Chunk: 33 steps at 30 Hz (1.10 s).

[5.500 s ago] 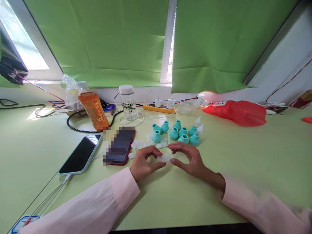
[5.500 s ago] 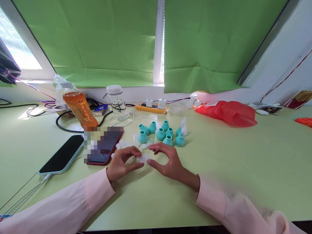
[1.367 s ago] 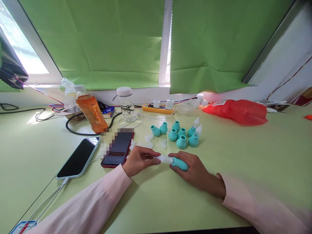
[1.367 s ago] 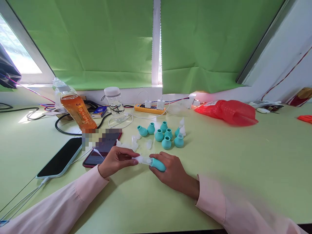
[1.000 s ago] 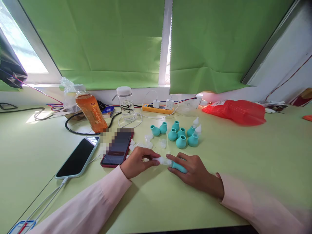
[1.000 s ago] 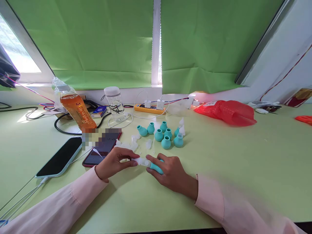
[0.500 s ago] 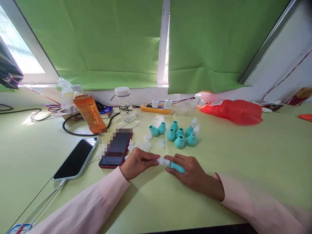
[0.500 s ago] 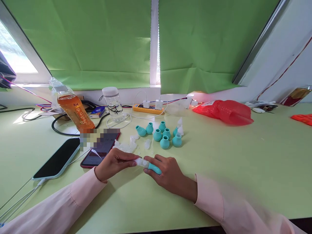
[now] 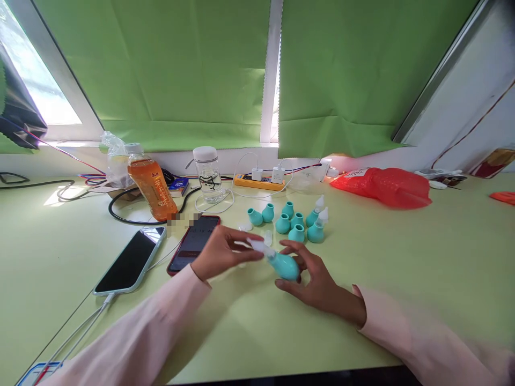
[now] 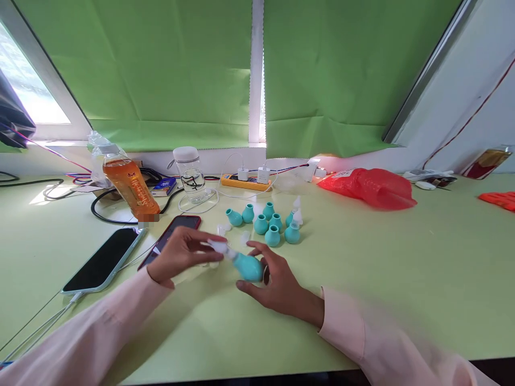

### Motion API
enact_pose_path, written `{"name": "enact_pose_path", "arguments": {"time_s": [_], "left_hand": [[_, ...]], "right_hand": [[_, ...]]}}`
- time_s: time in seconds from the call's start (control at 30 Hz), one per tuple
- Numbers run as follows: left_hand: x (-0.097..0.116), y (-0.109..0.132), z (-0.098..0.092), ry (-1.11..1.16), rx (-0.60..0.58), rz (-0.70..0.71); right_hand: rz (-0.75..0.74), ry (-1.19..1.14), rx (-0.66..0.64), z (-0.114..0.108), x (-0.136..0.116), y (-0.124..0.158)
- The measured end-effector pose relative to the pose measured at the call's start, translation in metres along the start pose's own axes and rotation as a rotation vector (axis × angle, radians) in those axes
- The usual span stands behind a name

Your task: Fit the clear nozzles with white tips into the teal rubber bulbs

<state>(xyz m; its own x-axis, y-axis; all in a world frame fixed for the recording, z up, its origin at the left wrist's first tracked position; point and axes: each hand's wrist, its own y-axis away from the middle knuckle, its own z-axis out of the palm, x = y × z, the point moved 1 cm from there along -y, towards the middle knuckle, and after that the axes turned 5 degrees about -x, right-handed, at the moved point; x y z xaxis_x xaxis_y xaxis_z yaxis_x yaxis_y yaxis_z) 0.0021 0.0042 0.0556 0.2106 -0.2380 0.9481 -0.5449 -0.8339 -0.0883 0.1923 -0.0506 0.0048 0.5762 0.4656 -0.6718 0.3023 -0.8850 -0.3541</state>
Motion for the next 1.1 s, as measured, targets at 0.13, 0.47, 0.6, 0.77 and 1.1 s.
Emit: {"name": "enact_pose_path", "arguments": {"time_s": [0.13,0.47,0.6,0.77,1.1], "left_hand": [[0.009,-0.015,-0.044,-0.16,0.385,0.142],[-0.031,-0.07,-0.07,-0.768,0.408,0.062],[-0.042,-0.079,-0.07,-0.775,0.379,0.055],[-0.047,-0.078,-0.075,-0.752,0.367,0.047],[-0.049,-0.072,-0.068,-0.539,0.383,0.196]], "right_hand": [[0.023,-0.14,-0.003,0.001,0.002,0.0],[-0.004,-0.047,-0.026,0.005,0.011,-0.001],[-0.001,-0.037,-0.05,0.006,0.013,-0.001],[0.012,-0.021,-0.062,0.007,0.015,-0.001],[0.034,-0.024,-0.083,0.008,0.015,-0.002]]}}
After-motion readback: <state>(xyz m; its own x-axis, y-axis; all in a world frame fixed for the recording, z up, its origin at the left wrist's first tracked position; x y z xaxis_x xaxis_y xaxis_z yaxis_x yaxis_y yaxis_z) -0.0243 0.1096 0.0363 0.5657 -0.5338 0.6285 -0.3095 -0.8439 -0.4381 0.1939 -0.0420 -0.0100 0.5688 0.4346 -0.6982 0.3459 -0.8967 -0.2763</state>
